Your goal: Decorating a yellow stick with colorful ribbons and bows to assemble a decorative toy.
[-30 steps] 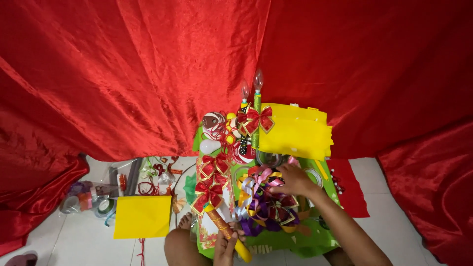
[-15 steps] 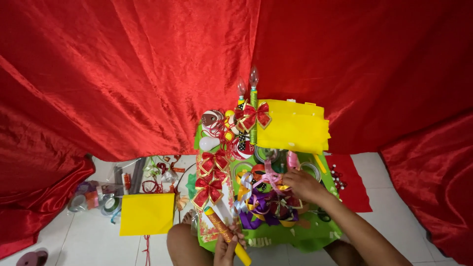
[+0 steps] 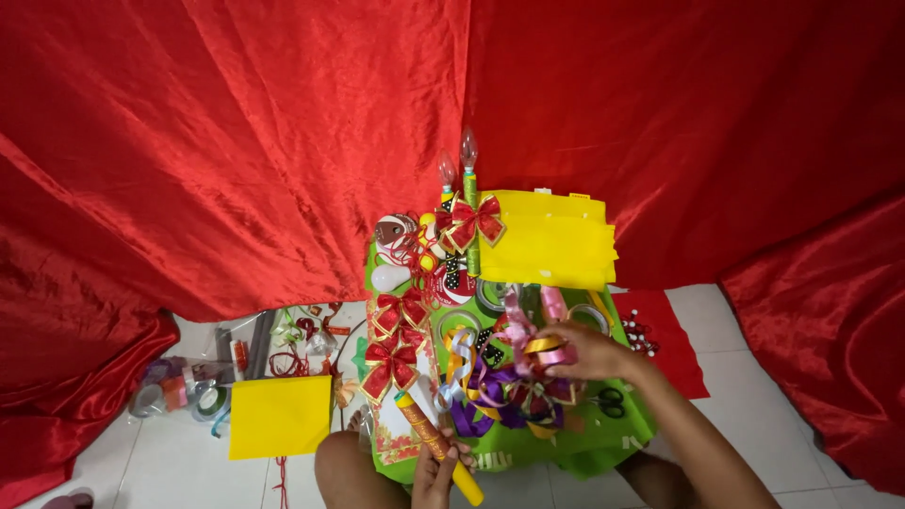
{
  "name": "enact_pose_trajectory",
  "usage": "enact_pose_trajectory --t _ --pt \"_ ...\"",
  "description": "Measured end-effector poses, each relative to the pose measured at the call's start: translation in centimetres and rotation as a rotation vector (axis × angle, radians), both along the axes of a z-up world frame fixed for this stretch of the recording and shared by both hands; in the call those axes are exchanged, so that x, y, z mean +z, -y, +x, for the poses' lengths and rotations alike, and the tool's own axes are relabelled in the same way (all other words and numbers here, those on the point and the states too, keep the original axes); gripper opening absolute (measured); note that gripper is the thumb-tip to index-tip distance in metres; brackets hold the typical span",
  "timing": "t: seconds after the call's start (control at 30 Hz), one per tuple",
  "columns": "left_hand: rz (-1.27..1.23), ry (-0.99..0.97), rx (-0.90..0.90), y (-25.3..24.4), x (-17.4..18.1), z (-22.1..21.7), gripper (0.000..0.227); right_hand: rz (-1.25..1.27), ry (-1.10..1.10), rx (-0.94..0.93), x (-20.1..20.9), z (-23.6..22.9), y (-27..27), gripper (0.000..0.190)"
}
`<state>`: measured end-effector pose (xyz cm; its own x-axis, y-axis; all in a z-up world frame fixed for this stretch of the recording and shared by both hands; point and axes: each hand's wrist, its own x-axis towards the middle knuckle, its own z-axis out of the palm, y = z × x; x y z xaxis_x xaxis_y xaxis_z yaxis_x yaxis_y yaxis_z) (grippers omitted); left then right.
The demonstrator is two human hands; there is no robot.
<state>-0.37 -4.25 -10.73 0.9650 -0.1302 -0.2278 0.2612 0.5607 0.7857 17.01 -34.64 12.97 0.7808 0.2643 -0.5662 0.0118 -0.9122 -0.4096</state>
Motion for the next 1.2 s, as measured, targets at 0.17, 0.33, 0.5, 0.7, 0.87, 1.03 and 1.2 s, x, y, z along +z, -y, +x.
enact_pose_trajectory --t 0.17,0.33,0.5,0.7,0.87,1.03,1.2 --pt "-0.026 -0.035 0.016 0.4 0.6 -0.2 0.04 0.151 0.229 -0.177 -5.3 3.2 0.1 0.042" --pt "0.009 -0.008 0.022 0.1 -0.4 -0.3 0.04 -0.149 0.458 -0.138 -11.2 5.9 0.3 0.019" --pt "-0.008 0.051 0.031 -0.6 -1.7 -0.7 0.041 -0.171 0.451 0.092 -13.6 8.2 -1.2 0.014" --pt "-0.027 -0.006 0.078 -1.7 -1.3 -0.8 0.04 -0.21 0.531 0.016 -16.0 8.4 -1.4 0.034" --pt "0.0 -0.009 0.068 -1.7 -0.1 -0.5 0.039 -0.276 0.492 -0.002 -15.8 8.1 -2.2 0.019" --pt "0.002 0.004 0.063 -1.1 -0.4 -0.2 0.039 -0.279 0.442 -0.008 -14.6 7.4 -2.8 0.014" --pt "-0.027 0.001 0.089 -0.4 -0.6 -0.7 0.041 -0.16 0.365 -0.086 -10.8 5.9 -4.2 0.051"
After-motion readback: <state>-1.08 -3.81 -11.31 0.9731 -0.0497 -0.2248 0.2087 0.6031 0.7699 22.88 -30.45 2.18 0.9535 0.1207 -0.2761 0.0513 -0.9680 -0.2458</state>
